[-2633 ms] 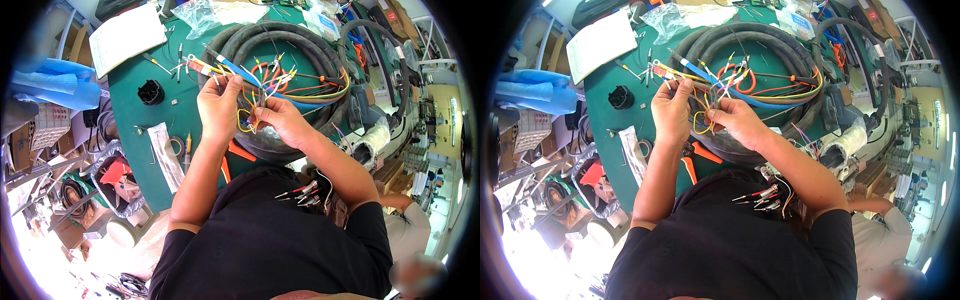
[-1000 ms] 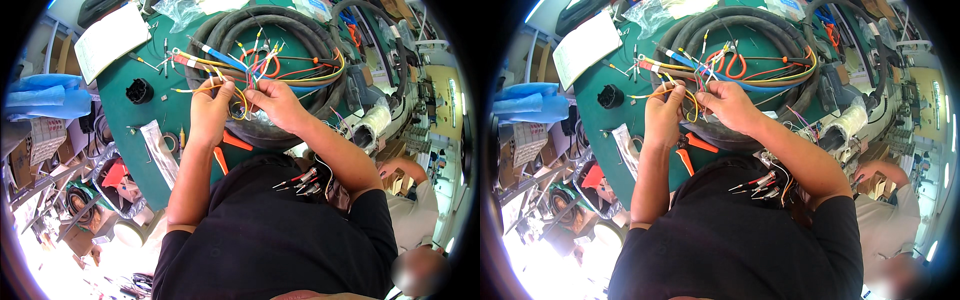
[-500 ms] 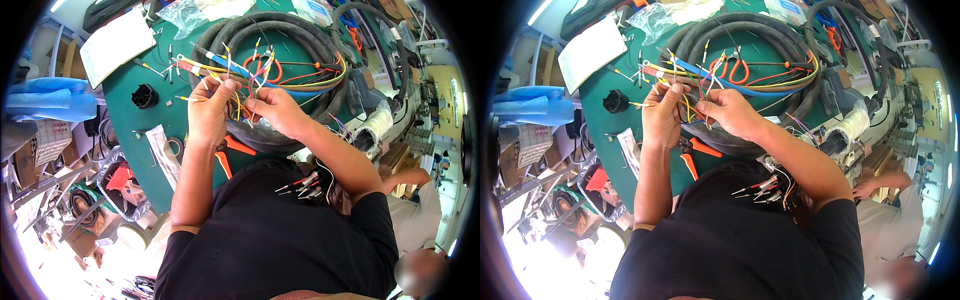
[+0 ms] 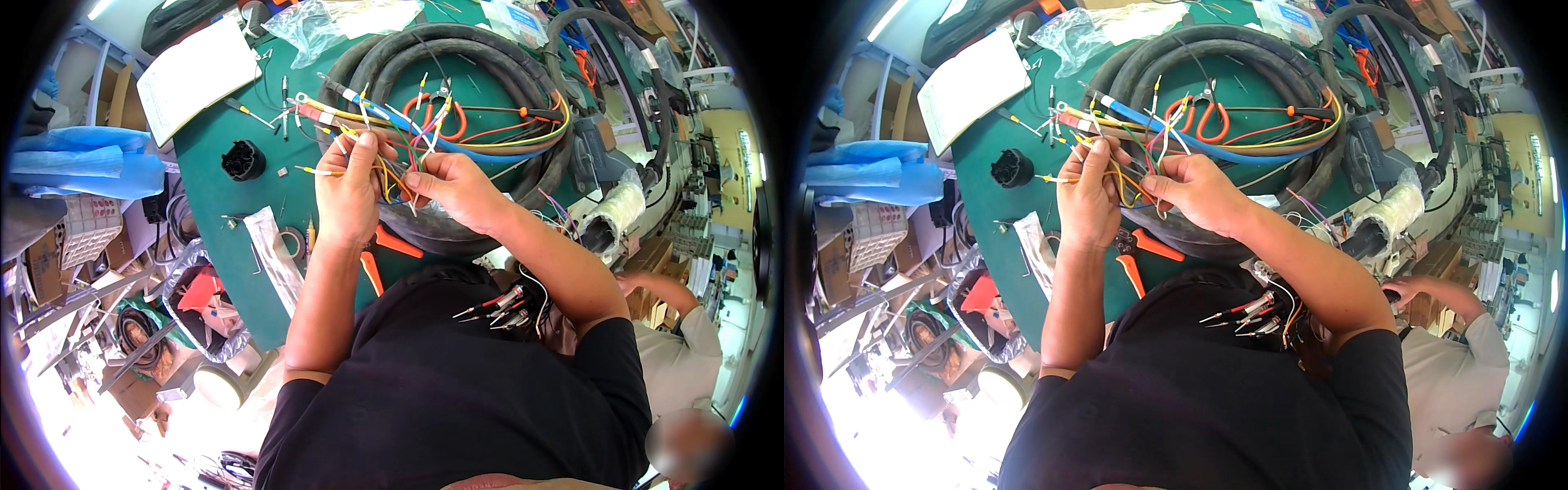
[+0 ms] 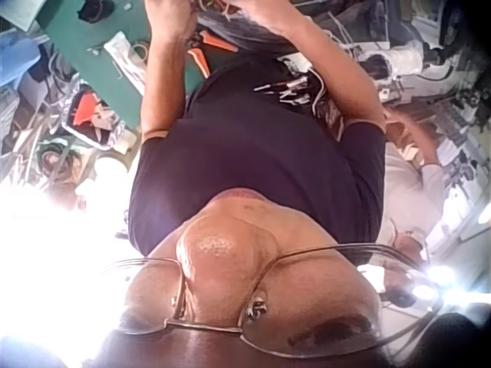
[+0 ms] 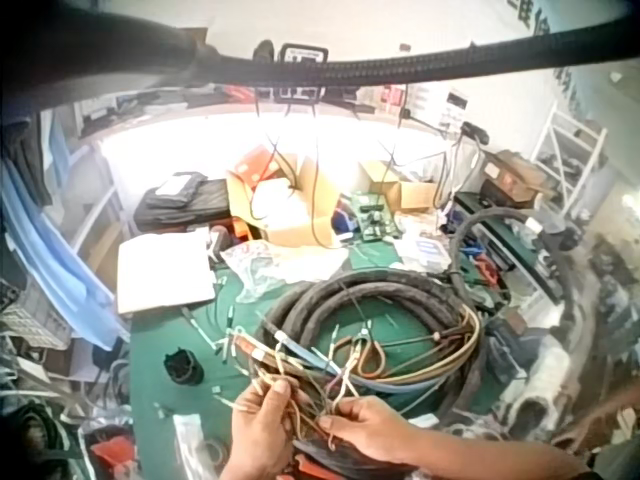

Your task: The person sorts and organizes various colored wires with connectors on a large cable bundle on a workbench.

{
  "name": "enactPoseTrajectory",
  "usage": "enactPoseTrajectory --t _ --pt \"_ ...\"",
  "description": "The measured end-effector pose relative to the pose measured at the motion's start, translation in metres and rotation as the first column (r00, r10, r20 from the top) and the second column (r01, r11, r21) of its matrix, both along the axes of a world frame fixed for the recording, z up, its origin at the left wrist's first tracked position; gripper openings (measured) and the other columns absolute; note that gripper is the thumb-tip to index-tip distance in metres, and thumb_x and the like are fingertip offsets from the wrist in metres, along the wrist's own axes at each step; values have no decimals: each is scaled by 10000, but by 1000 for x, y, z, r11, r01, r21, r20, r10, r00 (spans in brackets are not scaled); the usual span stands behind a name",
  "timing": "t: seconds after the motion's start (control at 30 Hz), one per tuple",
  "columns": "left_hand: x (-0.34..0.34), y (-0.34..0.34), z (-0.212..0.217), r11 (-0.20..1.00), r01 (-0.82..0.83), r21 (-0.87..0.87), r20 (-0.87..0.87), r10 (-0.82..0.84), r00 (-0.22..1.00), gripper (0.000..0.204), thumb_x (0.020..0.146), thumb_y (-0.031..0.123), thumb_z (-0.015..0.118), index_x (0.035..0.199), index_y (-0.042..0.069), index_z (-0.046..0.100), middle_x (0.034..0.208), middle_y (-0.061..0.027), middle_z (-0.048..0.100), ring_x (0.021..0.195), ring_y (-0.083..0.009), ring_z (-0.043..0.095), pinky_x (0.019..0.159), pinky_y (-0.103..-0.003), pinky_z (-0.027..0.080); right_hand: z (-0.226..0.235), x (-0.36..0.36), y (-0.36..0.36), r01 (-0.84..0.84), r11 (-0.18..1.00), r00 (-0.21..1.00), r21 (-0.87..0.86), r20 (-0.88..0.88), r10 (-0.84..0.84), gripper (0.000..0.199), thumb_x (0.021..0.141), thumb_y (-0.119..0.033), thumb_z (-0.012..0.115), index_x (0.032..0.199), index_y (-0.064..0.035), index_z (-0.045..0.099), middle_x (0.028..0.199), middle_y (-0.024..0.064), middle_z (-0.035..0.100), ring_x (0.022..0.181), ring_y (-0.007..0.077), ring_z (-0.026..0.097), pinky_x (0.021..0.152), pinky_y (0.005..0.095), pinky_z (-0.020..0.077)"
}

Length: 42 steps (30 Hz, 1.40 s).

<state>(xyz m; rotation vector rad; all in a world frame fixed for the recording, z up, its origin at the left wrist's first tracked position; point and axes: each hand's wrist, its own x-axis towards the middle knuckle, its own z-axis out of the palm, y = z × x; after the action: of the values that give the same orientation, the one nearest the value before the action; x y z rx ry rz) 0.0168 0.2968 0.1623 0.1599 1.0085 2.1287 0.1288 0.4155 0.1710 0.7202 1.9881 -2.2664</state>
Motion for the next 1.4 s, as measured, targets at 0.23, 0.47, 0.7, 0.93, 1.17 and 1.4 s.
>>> enactPoseTrajectory --t 0.23,0.47,0.7,0.93,1.17,1.4 --pt "-2 -3 -6 998 59 -30 6 -58 998 183 985 193 489 957 48 598 770 -13 611 467 0 348 419 -155 258 1 1 -1 6 1000 1000 -7 3 -6 215 918 -206 616 824 -13 626 763 19 625 679 75 549 643 241 459" --pt "-3 -4 -9 995 86 43 45 -88 995 195 989 203 487 939 55 604 737 -1 583 483 -8 370 446 -165 283 -2 1 -2 16 1000 1000 -22 -16 -16 208 915 -201 623 820 -16 626 756 10 616 675 73 545 644 244 461" --pt "0 2 -13 1000 -11 -25 -1 11 1000 194 981 219 517 1013 41 588 715 21 517 520 -16 396 457 -172 306 2 -1 -2 17 1000 1000 9 4 -17 223 919 -197 615 799 -11 636 727 1 605 672 70 537 638 245 454" --pt "3 6 -9 999 -6 -34 5 6 1000 241 939 144 585 1127 -7 580 692 43 499 561 -17 428 492 -180 342 -4 2 1 -91 994 995 56 34 90 224 924 -219 611 832 -19 654 777 13 646 706 70 565 672 236 464" --pt "3 3 -1 999 38 9 1 -38 999 83 915 97 610 936 20 590 707 18 541 590 -40 482 522 -194 390 2 1 -2 -60 997 997 45 46 58 223 917 -187 610 788 -11 651 727 3 617 662 71 511 628 241 426" --pt "1 6 -13 999 -38 -16 -29 37 999 125 870 57 665 815 59 552 755 -27 598 622 -74 552 557 -223 450 2 1 0 -73 997 995 28 64 71 209 920 -192 609 806 -20 645 772 26 648 692 71 549 660 232 449"
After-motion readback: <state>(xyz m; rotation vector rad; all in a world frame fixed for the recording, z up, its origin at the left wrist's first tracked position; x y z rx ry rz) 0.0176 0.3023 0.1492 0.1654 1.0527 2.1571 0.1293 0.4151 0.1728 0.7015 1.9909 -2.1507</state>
